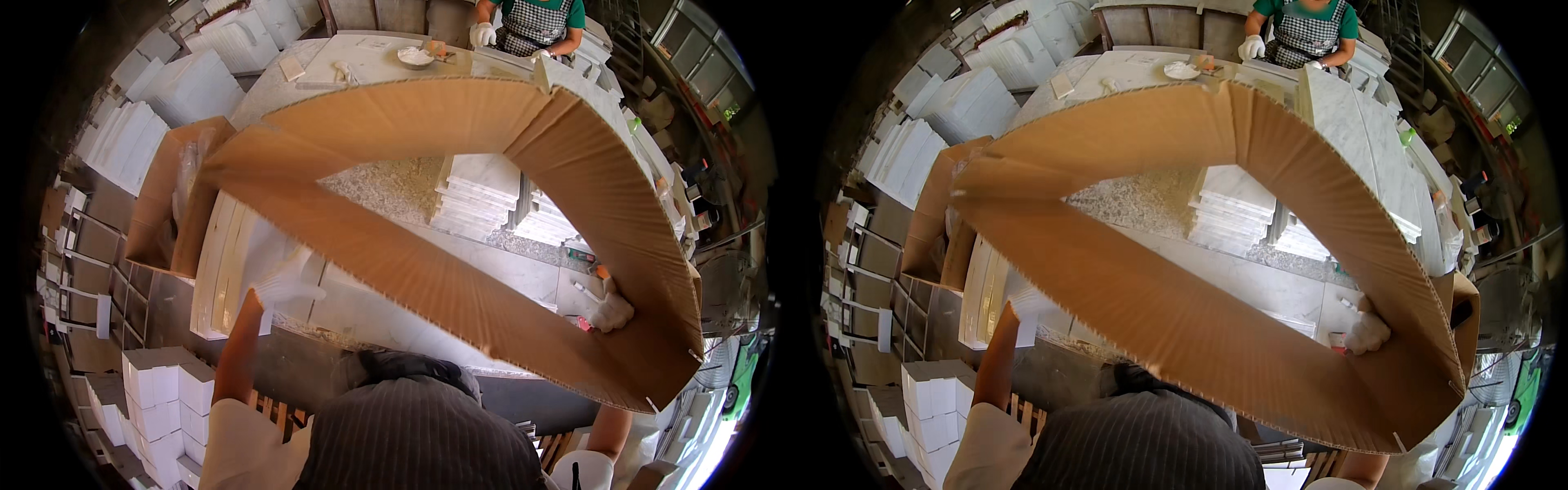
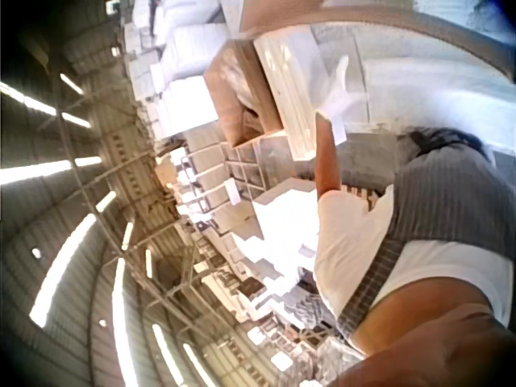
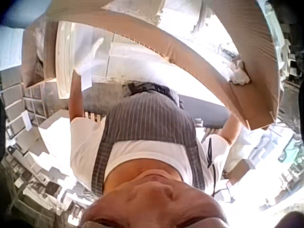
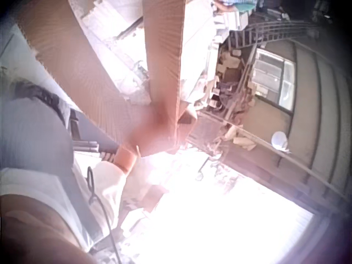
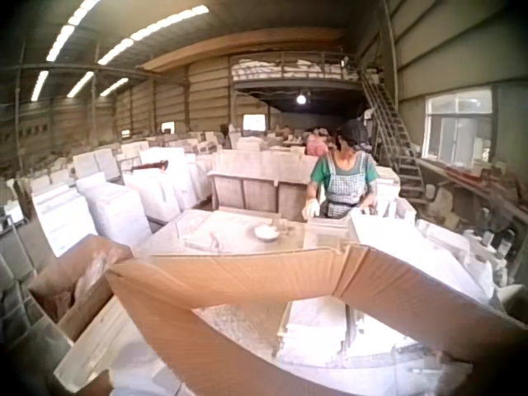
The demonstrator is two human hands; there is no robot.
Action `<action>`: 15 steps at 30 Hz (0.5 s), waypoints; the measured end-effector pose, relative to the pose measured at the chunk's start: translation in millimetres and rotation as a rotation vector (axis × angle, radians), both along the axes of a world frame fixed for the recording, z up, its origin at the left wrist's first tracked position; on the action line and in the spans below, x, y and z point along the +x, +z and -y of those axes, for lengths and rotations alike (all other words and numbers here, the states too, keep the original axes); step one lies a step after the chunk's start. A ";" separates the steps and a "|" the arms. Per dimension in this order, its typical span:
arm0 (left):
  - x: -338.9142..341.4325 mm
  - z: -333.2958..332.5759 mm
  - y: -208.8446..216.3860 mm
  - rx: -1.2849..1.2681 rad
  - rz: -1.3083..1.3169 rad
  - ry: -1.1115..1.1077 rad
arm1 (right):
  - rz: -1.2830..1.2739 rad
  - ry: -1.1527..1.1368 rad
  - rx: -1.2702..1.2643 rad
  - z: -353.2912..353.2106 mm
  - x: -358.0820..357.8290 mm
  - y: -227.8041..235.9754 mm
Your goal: The person wraps white rectangular tiles in plastic film and places them into a cardboard box. They use a tape dispenser to seal the box and continue stacking wrapped tiles. Another person is visible in the background handling similar tiles.
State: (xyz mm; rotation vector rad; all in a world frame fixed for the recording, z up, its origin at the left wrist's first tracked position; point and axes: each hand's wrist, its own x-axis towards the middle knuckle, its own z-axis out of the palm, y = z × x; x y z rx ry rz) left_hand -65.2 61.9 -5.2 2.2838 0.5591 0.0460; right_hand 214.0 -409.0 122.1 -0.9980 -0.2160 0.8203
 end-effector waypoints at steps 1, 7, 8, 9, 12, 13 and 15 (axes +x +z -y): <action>-8.2 7.5 -26.6 0.036 0.032 0.058 | -0.116 0.034 0.057 -3.5 -3.2 -5.6; -51.2 28.6 -54.0 -0.154 0.016 0.033 | -0.436 0.159 0.205 -8.7 -6.8 -31.3; -55.8 29.1 -51.8 -0.194 0.020 0.008 | -0.463 0.176 0.216 -8.5 -5.9 -36.8; -54.0 26.4 -50.5 -0.222 0.032 -0.018 | -0.484 0.189 0.226 -6.8 -3.3 -40.6; -35.1 21.2 -56.9 -0.259 0.098 -0.107 | -0.519 0.182 0.232 -5.7 -3.9 -55.4; -22.0 16.2 -62.0 -0.254 0.134 -0.141 | -0.520 0.121 0.234 -7.8 -6.7 -59.3; 5.3 3.7 -80.1 -0.250 0.201 -0.146 | -0.578 0.034 0.223 -19.5 -13.0 -59.5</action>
